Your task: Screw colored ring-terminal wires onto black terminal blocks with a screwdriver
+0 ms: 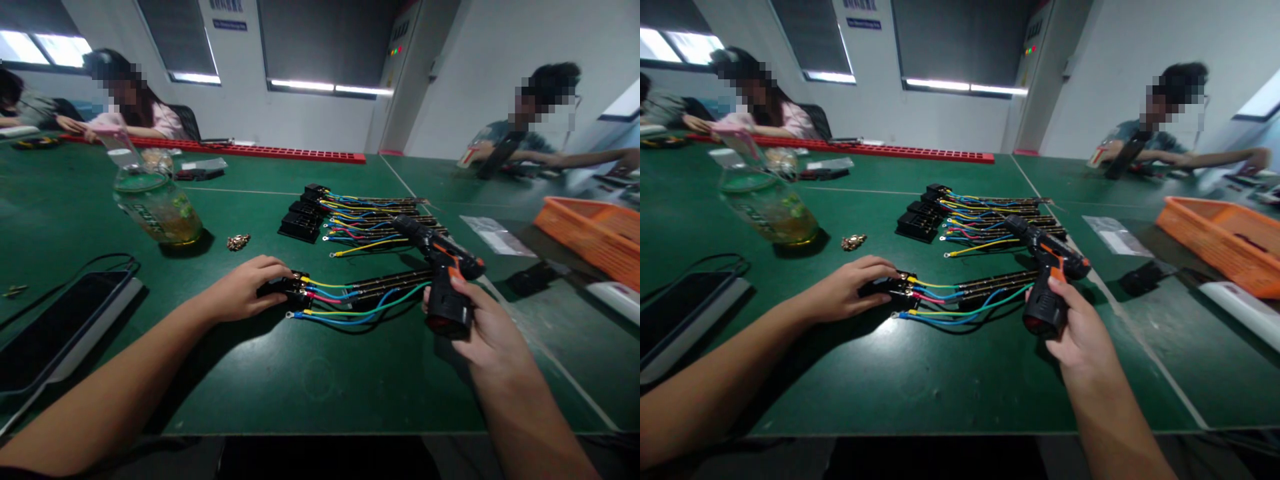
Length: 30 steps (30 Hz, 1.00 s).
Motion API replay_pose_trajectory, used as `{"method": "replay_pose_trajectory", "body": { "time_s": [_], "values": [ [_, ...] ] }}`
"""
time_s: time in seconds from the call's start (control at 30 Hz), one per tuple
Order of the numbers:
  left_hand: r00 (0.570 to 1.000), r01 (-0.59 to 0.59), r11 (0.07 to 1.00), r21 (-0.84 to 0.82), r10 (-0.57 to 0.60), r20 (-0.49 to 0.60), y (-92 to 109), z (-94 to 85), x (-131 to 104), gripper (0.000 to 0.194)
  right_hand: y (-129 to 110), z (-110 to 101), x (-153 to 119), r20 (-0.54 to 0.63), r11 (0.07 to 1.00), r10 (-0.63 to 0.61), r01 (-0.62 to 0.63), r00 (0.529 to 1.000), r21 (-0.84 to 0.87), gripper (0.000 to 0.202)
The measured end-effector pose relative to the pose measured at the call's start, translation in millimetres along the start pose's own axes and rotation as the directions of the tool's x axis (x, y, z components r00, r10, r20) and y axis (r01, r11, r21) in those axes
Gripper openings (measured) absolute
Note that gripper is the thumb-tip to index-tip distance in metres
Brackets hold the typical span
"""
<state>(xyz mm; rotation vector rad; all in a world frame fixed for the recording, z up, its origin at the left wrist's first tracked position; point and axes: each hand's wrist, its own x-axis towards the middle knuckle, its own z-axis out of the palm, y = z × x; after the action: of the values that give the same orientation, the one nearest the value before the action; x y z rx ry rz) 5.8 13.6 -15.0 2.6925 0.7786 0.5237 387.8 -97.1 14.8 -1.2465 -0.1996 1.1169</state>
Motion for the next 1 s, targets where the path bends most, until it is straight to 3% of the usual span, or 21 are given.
{"method": "replay_pose_trajectory", "body": {
  "time_s": [0.2,0.37,0.57,0.8,1.0],
  "values": [
    [1.0,-0.004,1.0,0.001,0.004,-0.003,0,0.8,0,0.032,-1,-5,-2,0.168,0.994,-0.1,0.091,0.981,0.062,0.041],
    [1.0,-0.008,1.0,0.001,0.008,-0.003,0,0.6,-1,0.032,4,-11,-12,0.314,0.975,-0.214,0.186,0.925,0.118,0.049],
    [1.0,-0.009,1.0,0.002,0.009,-0.01,0,0.9,-1,0.032,7,-10,-23,0.495,0.966,-0.195,0.08,0.847,0.244,0.061],
    [1.0,-0.004,1.0,-0.011,0.004,-0.009,2,-0.9,-1,0.031,5,-6,-18,0.477,0.97,-0.231,0.161,0.848,0.184,0.058],
    [1.0,0.003,1.0,-0.013,-0.003,-0.004,3,-0.5,0,0.031,5,-17,-18,0.57,0.961,-0.238,0.275,0.787,0.021,0.066]
  ]
}}
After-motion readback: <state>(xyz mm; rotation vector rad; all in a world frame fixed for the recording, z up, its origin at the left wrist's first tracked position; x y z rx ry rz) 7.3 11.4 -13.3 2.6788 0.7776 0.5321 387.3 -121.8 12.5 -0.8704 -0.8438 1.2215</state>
